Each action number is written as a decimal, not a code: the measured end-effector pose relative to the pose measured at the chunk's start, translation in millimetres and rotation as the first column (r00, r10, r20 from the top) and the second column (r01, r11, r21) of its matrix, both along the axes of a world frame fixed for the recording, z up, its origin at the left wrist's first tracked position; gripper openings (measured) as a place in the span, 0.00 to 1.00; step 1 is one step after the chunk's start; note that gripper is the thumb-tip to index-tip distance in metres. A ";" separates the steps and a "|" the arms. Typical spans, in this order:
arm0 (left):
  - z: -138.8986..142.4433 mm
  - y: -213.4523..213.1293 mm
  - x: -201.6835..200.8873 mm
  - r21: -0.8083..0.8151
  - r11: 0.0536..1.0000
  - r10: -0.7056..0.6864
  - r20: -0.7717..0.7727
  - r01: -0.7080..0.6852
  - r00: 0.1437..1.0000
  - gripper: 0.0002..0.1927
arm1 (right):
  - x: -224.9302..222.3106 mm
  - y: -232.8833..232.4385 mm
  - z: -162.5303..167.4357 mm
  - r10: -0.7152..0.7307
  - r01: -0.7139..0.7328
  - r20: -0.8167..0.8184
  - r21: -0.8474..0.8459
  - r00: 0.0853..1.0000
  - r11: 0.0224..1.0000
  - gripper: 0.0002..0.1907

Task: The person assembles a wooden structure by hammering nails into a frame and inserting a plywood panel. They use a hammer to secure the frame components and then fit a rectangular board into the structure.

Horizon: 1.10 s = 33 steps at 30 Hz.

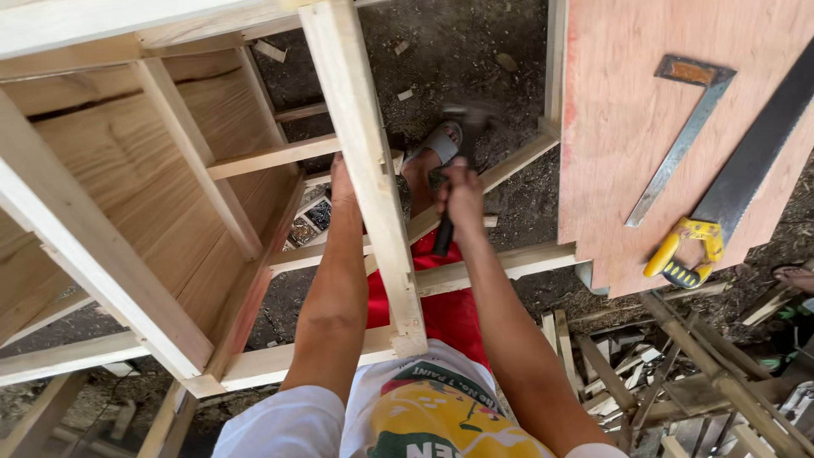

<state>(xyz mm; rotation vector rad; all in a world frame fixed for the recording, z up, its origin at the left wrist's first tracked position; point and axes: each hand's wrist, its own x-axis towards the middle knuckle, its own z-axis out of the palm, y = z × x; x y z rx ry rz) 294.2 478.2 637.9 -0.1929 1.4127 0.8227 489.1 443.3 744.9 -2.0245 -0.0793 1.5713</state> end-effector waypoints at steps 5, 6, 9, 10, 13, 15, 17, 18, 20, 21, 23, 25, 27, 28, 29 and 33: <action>-6.3 -11.1 -4.8 0.030 0.991 0.127 0.130 -0.132 0.983 0.16 | 29.4 12.1 1.7 0.065 -0.074 -0.267 -0.026 0.961 0.997 0.18; -12.0 -13.1 -6.3 0.030 0.988 0.146 0.140 -0.151 0.979 0.17 | 38.0 11.7 3.7 -0.019 0.025 -0.193 0.030 0.981 0.999 0.15; -28.6 -17.4 -9.9 0.048 0.998 0.036 0.065 -0.039 0.997 0.19 | 40.2 4.7 4.2 -0.290 0.284 0.006 0.173 0.957 0.943 0.12; -29.3 -16.4 -9.9 0.059 0.998 -0.026 0.020 0.025 0.999 0.20 | 31.8 1.4 2.3 -0.380 0.358 0.069 0.213 0.922 0.909 0.15; -30.6 -15.3 -8.7 0.160 0.987 -0.004 0.005 0.003 1.000 0.19 | 8.2 -4.9 -3.7 -0.124 0.128 -0.070 0.051 0.990 0.990 0.10; -22.0 -11.0 -5.7 0.035 0.999 0.003 -0.030 -0.002 1.000 0.19 | 8.2 -4.1 -2.9 0.120 -0.125 -0.208 -0.008 0.971 0.992 0.10; -11.2 -5.7 -2.6 0.002 1.000 0.017 -0.006 -0.017 1.000 0.18 | 23.0 0.4 2.5 0.260 -0.249 -0.229 0.077 0.938 0.965 0.19; -6.1 -3.6 -2.0 0.059 0.997 0.054 0.029 -0.055 0.998 0.17 | 32.4 2.9 6.2 0.169 -0.171 -0.123 -0.007 0.978 0.985 0.15; 1.0 0.7 -1.6 0.117 0.991 0.059 0.064 -0.066 0.996 0.16 | 40.0 6.0 11.4 -0.072 0.071 0.017 0.031 0.997 0.997 0.12; 3.1 1.4 -2.2 0.122 0.992 0.018 0.070 -0.026 0.997 0.16 | 38.8 6.6 12.4 -0.236 0.229 0.051 0.112 0.970 0.967 0.13; 4.0 0.2 -3.6 0.132 0.990 -0.055 0.037 0.050 0.998 0.16 | 27.7 7.6 9.1 -0.404 0.385 0.097 0.168 0.910 0.908 0.14; 1.2 -2.8 -5.2 0.094 0.990 -0.102 -0.057 0.107 0.993 0.17 | 10.8 9.1 0.8 0.069 -0.075 -0.121 -0.051 0.990 0.996 0.15; -3.1 -5.3 -6.3 0.052 0.991 -0.123 -0.029 0.124 0.992 0.19 | 9.7 12.4 -4.8 0.272 -0.284 -0.261 -0.008 0.926 0.959 0.16; -3.7 -5.5 -6.7 0.017 0.987 -0.159 -0.003 0.159 0.987 0.21 | 11.1 12.9 -5.9 0.218 -0.222 -0.251 0.013 0.943 0.975 0.17; -7.1 -5.1 -7.1 0.065 0.993 -0.099 0.041 0.096 0.994 0.19 | 17.0 15.4 -6.1 0.152 -0.148 -0.218 0.034 0.964 0.988 0.17; -5.2 2.5 -8.2 0.109 0.986 -0.130 -0.011 0.130 0.992 0.20 | 20.9 13.6 -1.9 -0.395 0.395 -0.036 0.163 0.918 0.904 0.18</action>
